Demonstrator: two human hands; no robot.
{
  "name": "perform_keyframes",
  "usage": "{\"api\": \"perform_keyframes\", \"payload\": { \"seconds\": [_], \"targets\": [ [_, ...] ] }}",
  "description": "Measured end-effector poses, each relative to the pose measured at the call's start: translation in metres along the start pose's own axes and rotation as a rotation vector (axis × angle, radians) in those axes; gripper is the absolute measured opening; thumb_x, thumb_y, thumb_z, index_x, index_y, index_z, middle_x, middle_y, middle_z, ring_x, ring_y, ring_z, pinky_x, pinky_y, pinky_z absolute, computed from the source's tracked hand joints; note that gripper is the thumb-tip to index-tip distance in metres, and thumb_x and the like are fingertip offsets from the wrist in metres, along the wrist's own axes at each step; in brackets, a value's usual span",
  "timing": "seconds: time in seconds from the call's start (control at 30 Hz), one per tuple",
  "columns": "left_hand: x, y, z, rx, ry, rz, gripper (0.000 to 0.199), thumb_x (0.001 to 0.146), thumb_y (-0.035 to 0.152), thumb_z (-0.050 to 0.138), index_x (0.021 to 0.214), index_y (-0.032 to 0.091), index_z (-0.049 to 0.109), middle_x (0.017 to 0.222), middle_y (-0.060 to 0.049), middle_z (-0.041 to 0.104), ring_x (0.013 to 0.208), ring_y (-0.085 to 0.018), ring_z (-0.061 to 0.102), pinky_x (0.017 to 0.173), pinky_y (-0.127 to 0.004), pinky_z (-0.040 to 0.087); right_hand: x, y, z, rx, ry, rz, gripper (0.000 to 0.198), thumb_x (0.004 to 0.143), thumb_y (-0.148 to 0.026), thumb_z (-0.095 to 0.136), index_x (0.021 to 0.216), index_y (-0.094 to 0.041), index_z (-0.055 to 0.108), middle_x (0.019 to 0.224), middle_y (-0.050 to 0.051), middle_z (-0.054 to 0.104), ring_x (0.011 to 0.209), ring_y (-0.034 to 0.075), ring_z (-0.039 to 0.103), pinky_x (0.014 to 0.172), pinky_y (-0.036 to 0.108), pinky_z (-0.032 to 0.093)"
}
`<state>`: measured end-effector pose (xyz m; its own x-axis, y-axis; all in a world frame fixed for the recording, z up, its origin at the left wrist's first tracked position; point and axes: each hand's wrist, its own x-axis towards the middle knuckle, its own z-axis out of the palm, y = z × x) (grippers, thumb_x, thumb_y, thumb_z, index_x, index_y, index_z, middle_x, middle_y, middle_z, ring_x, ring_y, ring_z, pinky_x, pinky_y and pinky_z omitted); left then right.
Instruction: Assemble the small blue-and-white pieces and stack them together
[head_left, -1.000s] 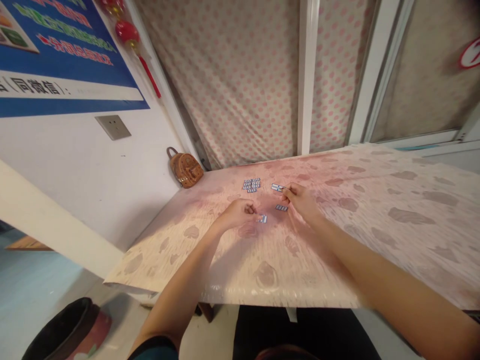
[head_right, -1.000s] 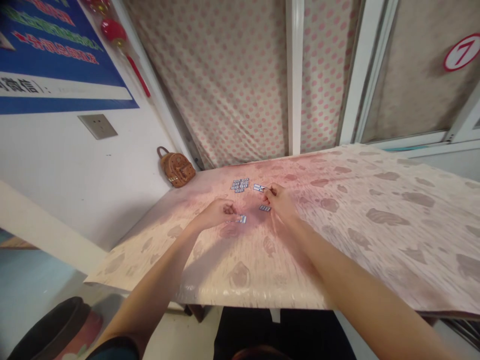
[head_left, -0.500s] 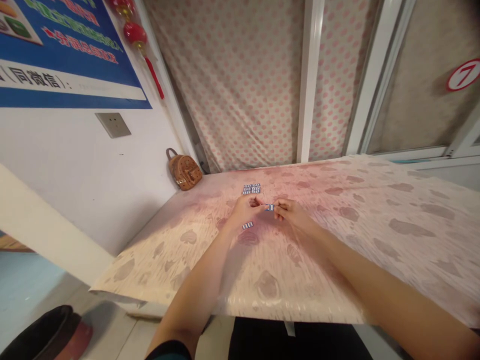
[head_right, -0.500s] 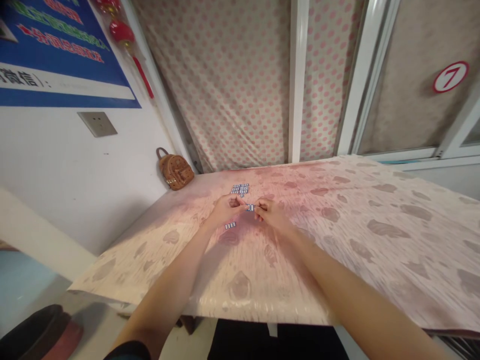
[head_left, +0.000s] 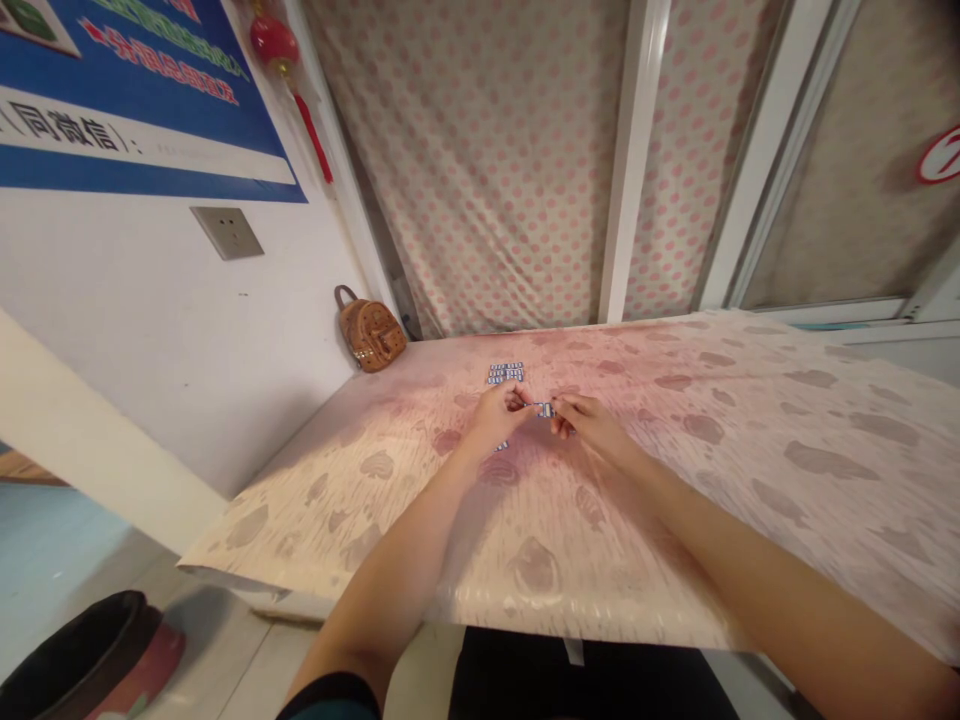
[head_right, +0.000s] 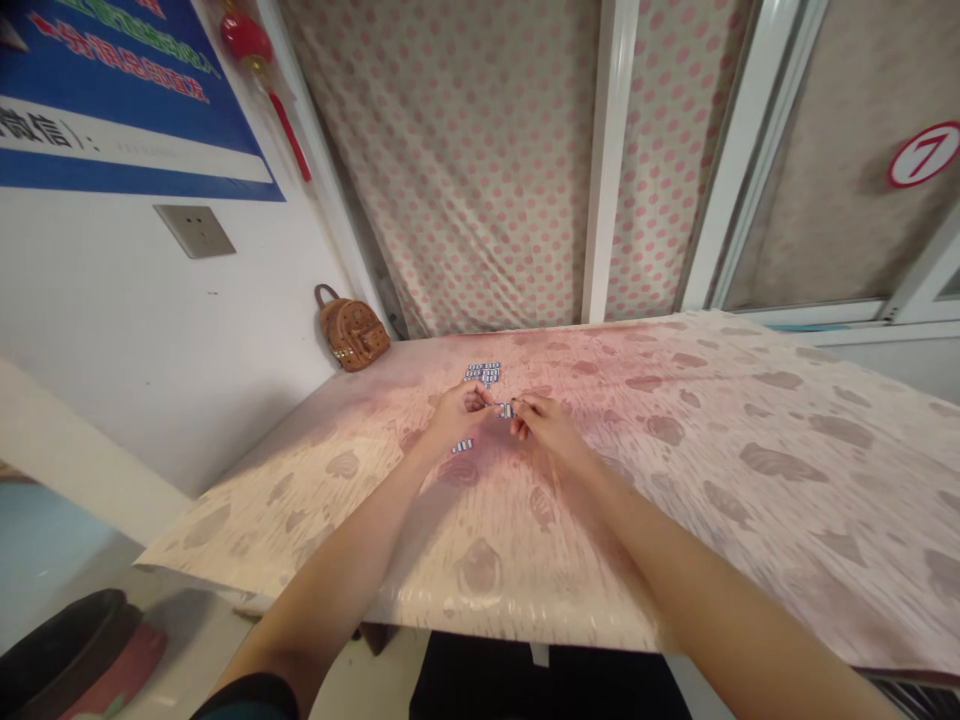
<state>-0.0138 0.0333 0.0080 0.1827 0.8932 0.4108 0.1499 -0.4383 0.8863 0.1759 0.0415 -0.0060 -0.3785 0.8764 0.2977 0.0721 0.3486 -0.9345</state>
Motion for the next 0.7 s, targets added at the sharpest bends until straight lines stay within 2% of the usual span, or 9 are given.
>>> {"api": "perform_keyframes", "payload": {
  "seconds": [0.13,0.23,0.4,0.7],
  "targets": [
    [0.0000,0.0044,0.0024,-0.046,0.024,0.003,0.027,0.071,0.024,0.081,0.086,0.016,0.060,0.071,0.001,0.064,0.066,-0.011,0.060,0.064,-0.023,0.043,-0.0018,-0.0046,0.0010,0.005,-0.007,-0.017,0.043,0.081,-0.062,0.062,0.072,-0.020,0.058,0.064,0.002,0.063,0.053,0.013,0.054,0.055,0.028,0.043],
    [0.0005,0.0055,0.0013,-0.112,0.010,-0.083,0.034,0.072,0.031,0.082,0.098,0.015,0.066,0.075,-0.002,0.069,0.068,-0.012,0.063,0.067,-0.025,0.047,-0.0021,-0.0058,0.0004,-0.018,0.023,-0.049,0.039,0.082,-0.057,0.063,0.070,-0.021,0.057,0.063,0.001,0.062,0.052,0.013,0.054,0.055,0.027,0.042],
    [-0.0009,0.0022,-0.0032,-0.239,-0.042,-0.292,0.038,0.072,0.046,0.082,0.087,0.012,0.074,0.079,-0.007,0.073,0.071,-0.015,0.066,0.074,-0.029,0.052,-0.0020,-0.0048,-0.0021,-0.027,0.099,-0.071,0.035,0.084,-0.053,0.061,0.071,-0.020,0.057,0.064,0.002,0.063,0.054,0.013,0.054,0.055,0.027,0.041],
    [-0.0042,0.0063,0.0014,-0.221,0.031,-0.318,0.033,0.075,0.043,0.081,0.085,0.013,0.075,0.080,-0.008,0.075,0.069,-0.015,0.068,0.073,-0.029,0.055,-0.0006,-0.0016,-0.0004,0.015,0.082,-0.067,0.034,0.083,-0.054,0.061,0.080,-0.020,0.058,0.063,0.001,0.064,0.052,0.014,0.056,0.055,0.027,0.044]
  ]
}}
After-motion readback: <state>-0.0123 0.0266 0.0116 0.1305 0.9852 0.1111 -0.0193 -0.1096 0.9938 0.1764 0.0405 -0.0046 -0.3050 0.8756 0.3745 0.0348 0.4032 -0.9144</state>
